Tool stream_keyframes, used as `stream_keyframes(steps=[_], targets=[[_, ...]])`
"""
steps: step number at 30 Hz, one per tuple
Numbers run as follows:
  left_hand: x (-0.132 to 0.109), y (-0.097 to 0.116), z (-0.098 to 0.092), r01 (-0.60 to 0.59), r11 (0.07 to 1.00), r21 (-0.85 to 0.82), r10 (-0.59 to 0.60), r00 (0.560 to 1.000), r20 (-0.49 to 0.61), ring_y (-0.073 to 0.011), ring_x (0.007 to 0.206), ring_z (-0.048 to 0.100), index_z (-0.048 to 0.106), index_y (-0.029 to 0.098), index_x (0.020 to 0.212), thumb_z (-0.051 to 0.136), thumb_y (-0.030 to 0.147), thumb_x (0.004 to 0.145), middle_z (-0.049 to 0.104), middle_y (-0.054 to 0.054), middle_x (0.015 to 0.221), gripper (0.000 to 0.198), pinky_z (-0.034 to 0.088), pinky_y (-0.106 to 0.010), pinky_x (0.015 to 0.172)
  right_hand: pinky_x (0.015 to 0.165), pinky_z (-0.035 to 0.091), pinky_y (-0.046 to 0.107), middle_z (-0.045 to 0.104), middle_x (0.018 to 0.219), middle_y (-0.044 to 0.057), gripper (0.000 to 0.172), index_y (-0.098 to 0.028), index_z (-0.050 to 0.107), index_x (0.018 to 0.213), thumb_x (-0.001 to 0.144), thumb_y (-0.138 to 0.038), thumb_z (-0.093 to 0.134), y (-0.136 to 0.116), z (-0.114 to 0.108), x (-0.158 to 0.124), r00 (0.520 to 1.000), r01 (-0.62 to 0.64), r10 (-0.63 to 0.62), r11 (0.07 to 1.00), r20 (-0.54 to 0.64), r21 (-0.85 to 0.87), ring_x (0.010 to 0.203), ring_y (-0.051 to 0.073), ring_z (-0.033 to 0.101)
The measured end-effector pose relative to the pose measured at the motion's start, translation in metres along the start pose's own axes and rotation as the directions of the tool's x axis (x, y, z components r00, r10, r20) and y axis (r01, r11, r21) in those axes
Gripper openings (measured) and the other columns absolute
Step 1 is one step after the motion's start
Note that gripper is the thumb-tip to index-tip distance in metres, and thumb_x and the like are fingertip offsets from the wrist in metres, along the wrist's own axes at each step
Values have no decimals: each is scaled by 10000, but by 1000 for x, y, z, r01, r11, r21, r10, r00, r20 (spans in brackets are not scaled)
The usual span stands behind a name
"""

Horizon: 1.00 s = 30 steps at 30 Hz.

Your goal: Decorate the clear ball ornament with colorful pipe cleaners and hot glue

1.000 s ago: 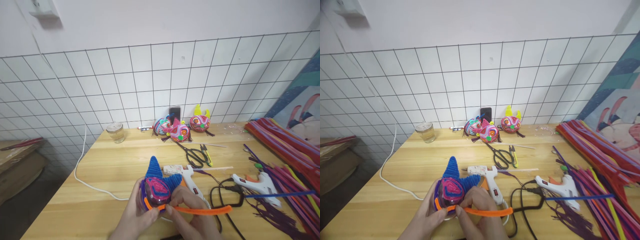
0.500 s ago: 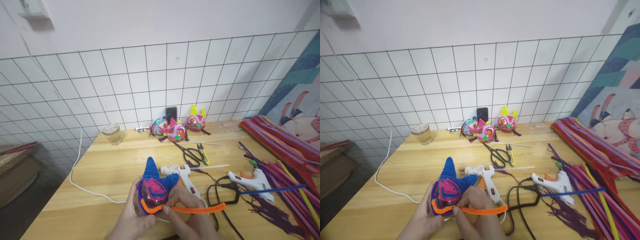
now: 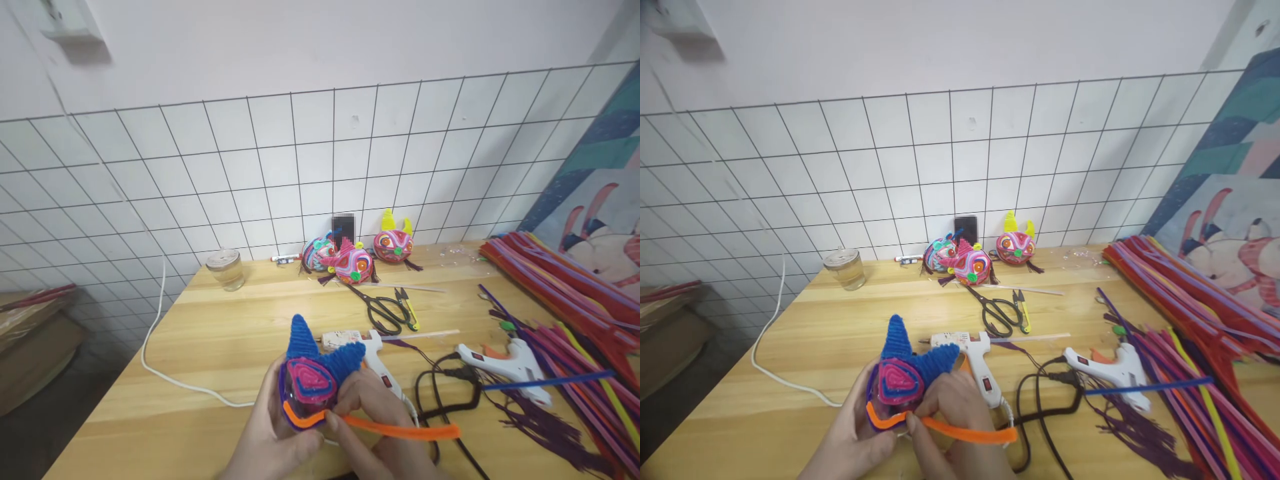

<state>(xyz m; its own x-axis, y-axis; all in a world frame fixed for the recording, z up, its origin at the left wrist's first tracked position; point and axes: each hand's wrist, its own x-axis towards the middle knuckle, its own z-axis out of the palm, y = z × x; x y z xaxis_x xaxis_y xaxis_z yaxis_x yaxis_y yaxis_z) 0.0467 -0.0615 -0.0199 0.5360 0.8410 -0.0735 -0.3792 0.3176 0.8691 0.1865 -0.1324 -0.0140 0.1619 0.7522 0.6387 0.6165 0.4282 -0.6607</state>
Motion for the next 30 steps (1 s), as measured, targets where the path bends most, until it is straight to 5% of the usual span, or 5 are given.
stream_keyframes(steps=[13, 22, 30], targets=[[-4, 3, 4, -7, 997, 77, 12, 998, -58, -290, 966, 662, 584, 224, 1113, 861, 278, 527, 720, -98, 1033, 650, 513, -381, 839, 591, 424, 317, 598, 636, -28, 174, -247, 467, 780, 779, -93, 548, 7, 1, -3, 985, 168, -160, 976, 67, -138, 597, 145, 579], [-2, -5, 5, -82, 995, 60, 84, 996, -34, -262, 937, 663, 595, 229, 1085, 842, 293, 572, 724, -74, 999, 572, 514, -348, 823, 607, 415, 338, 569, 639, -30, 165, -252, 447, 783, 800, -122, 547, 13, 8, -11, 993, 112, -108, 988, 38, -109, 593, 148, 548], [0, -5, 3, -99, 992, 83, 104, 992, -68, -242, 903, 666, 606, 215, 1043, 847, 391, 544, 731, -78, 964, 581, 516, -310, 788, 662, 487, 326, 626, 736, 19, 161, -240, 519, 867, 818, -89, 549, -1, -7, 0, 982, 101, -85, 991, 171, -89, 709, 178, 614]])
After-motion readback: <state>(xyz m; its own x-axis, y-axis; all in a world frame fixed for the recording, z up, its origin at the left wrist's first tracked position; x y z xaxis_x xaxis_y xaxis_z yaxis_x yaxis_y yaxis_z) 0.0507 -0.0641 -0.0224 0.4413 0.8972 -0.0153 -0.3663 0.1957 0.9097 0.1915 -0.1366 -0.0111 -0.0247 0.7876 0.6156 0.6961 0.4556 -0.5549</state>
